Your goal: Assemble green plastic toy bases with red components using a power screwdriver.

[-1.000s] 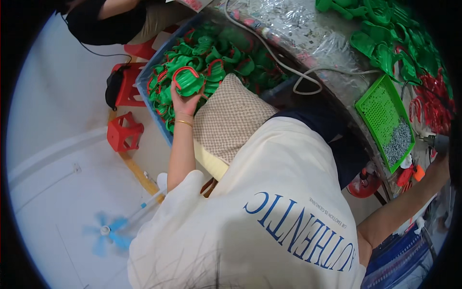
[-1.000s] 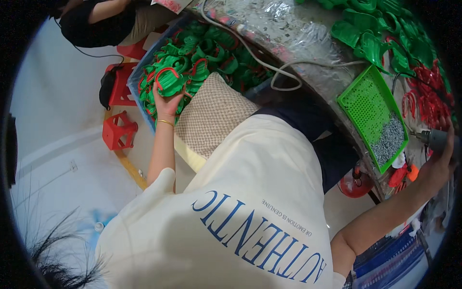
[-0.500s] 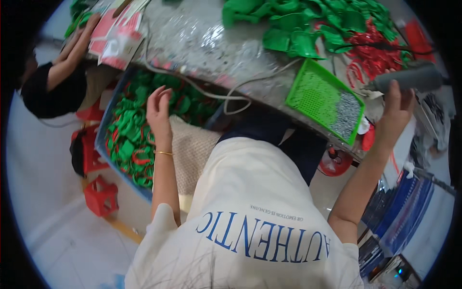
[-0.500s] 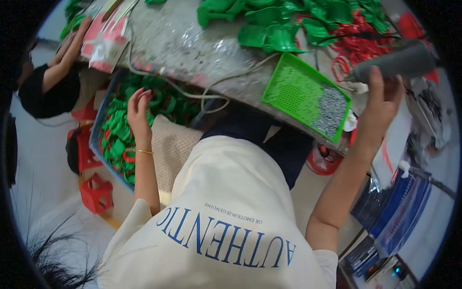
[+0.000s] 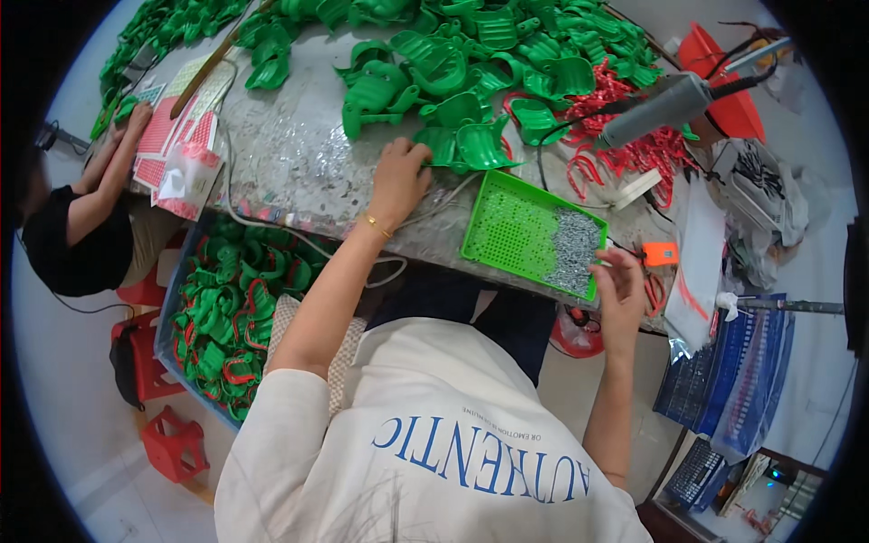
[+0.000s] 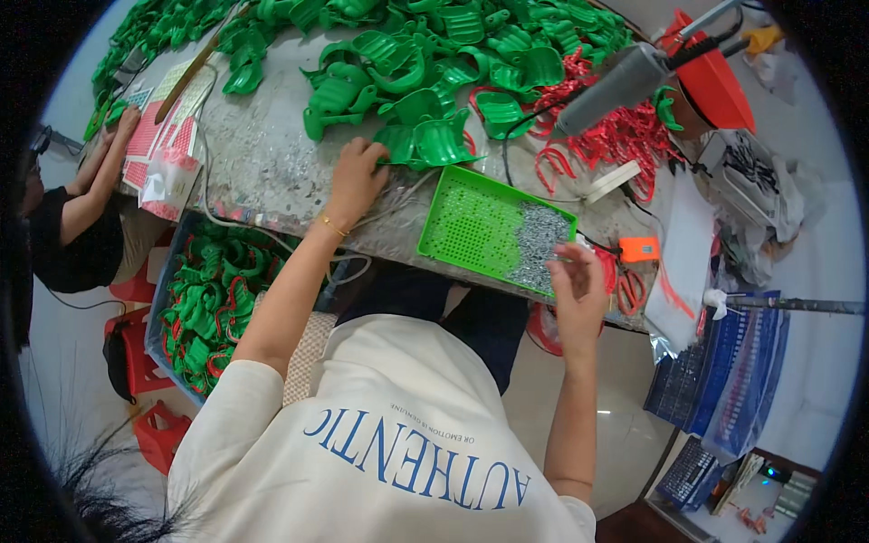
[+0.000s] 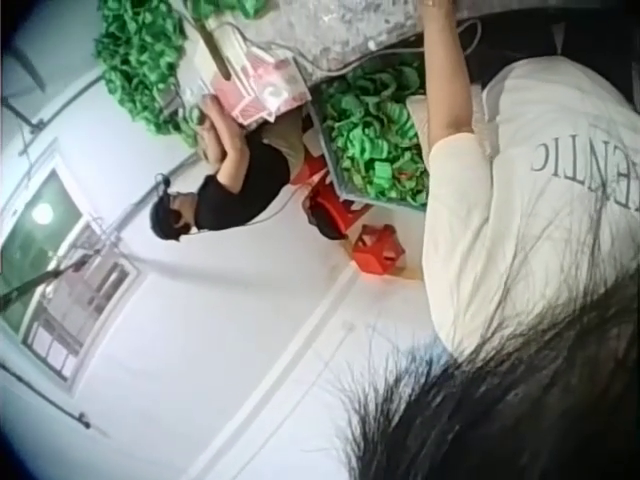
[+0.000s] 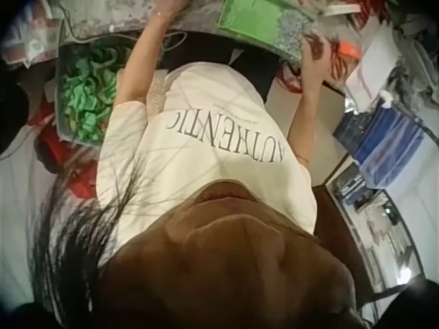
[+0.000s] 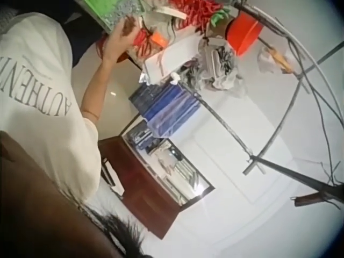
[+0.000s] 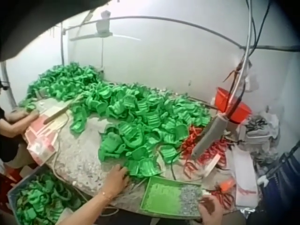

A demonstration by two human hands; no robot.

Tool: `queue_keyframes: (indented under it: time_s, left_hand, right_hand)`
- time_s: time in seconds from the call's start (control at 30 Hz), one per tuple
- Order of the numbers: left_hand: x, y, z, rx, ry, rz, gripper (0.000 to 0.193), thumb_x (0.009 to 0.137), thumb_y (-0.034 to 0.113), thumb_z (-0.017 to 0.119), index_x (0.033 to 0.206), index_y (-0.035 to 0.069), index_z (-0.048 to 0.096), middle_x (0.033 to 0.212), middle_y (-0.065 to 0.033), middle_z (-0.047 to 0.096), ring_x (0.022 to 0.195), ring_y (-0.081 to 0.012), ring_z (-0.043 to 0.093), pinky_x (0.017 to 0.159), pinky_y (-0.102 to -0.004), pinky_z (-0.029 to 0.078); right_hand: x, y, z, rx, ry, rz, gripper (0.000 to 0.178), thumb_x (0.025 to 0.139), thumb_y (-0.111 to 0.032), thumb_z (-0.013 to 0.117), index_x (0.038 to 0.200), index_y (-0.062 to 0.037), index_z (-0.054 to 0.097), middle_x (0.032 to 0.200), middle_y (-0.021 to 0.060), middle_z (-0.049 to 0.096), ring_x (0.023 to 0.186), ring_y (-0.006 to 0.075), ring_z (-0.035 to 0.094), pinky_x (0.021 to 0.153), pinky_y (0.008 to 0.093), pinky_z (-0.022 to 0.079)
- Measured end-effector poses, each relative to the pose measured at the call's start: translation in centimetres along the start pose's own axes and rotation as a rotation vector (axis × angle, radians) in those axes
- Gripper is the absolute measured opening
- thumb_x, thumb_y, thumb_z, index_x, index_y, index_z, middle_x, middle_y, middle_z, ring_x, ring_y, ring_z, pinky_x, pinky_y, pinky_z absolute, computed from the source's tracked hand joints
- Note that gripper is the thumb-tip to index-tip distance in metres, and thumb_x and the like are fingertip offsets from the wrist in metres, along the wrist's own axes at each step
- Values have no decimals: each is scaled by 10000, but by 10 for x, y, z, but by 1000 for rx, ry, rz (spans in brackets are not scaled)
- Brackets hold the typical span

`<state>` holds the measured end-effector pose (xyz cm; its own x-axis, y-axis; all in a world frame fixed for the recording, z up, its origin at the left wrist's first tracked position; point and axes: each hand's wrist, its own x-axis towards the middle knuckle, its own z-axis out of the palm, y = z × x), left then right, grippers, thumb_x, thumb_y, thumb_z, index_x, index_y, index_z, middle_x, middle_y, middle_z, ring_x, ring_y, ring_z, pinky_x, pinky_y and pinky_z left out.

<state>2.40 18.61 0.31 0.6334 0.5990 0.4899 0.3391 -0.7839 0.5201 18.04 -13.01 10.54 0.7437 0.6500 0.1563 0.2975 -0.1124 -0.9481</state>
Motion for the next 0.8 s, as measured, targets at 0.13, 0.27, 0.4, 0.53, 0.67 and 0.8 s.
queue_keyframes:
  time_s: [0.13,0.27,0.4,0.53,0.67,0.8]
  left_hand:
    - [-2,6,-31,-70,54,-28,233,729,42,674,947,40,590,1007,-151,542,925,-367,539,790,-408,451]
    - [-14,7,-76,-8,258,-126,207,742,1,647,939,38,595,1077,-169,559,1019,-357,545,851,-385,448]
    - [-22,19,-103,-184,246,-160,221,743,-34,625,951,35,594,1133,-177,564,1090,-332,542,897,-377,438]
    - [-33,65,-105,-532,-99,0,232,740,-47,621,954,35,587,1187,-165,557,1124,-316,534,937,-368,423]
    - [-39,97,-87,-735,-231,40,252,740,-57,606,966,51,586,1250,-164,532,1129,-309,526,942,-361,425]
    - [-55,85,-62,-938,-311,-56,298,787,-18,606,1074,55,573,1307,-132,493,1153,-288,518,971,-372,409]
  right_hand:
    - [-14,11,-10,27,-63,95,264,904,-23,555,1162,-1,507,1096,105,593,1000,164,569,880,300,471]
    - [-19,29,-7,113,-71,123,243,909,-30,544,1148,2,514,1056,97,605,917,163,598,851,297,480]
    - [-11,23,14,165,-117,141,217,919,-52,536,1130,-5,537,1033,81,616,896,157,606,816,287,479]
    - [13,-16,50,315,-186,189,253,925,-108,546,1158,-11,544,999,75,636,895,137,601,801,261,460]
    - [45,-29,68,189,-300,197,300,913,-132,567,1189,-18,541,966,68,642,881,115,591,791,236,443]
    - [54,-21,71,197,-598,349,335,885,-123,594,1201,-27,539,912,23,622,837,65,558,754,205,425]
